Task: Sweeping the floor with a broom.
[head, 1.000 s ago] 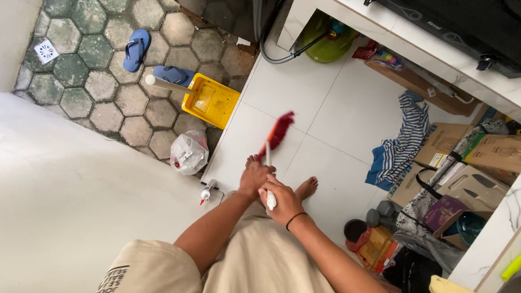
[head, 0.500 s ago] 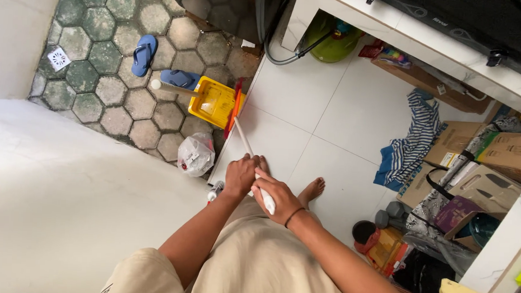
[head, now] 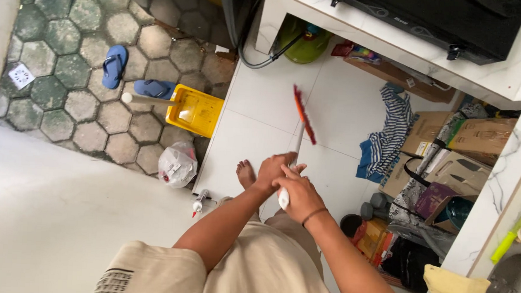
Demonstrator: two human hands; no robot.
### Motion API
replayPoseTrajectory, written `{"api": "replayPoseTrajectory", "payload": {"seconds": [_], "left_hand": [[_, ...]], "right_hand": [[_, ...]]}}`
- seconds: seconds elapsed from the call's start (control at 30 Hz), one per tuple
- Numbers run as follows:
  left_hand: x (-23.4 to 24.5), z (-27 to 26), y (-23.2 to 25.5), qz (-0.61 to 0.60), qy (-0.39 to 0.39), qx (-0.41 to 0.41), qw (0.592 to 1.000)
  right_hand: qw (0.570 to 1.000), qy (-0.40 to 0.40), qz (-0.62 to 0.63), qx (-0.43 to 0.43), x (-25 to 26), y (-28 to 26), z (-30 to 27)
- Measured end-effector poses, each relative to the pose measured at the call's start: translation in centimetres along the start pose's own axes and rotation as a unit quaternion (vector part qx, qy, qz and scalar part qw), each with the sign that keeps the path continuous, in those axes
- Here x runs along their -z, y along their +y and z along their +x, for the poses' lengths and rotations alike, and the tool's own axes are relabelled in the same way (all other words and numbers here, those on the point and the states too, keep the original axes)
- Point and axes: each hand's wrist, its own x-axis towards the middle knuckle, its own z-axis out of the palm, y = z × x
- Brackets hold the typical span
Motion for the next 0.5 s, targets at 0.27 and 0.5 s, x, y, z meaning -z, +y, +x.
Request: {"api": "replayPoseTrajectory", "payload": {"seconds": [0.27, 0.5], "left_hand": [[-3.4, 7.4, -7.2, -0.048, 0.058, 0.069, 0.995], [-2.0, 7.9, -7.6, -0.028, 0.161, 0.082, 0.983]], "right_hand": [[1.0, 0.014, -0.014, -0.004, -3.9, 3.6, 6.7], [0.992, 0.036, 0.01, -0.119, -2.6, -0.7, 8.0]]}}
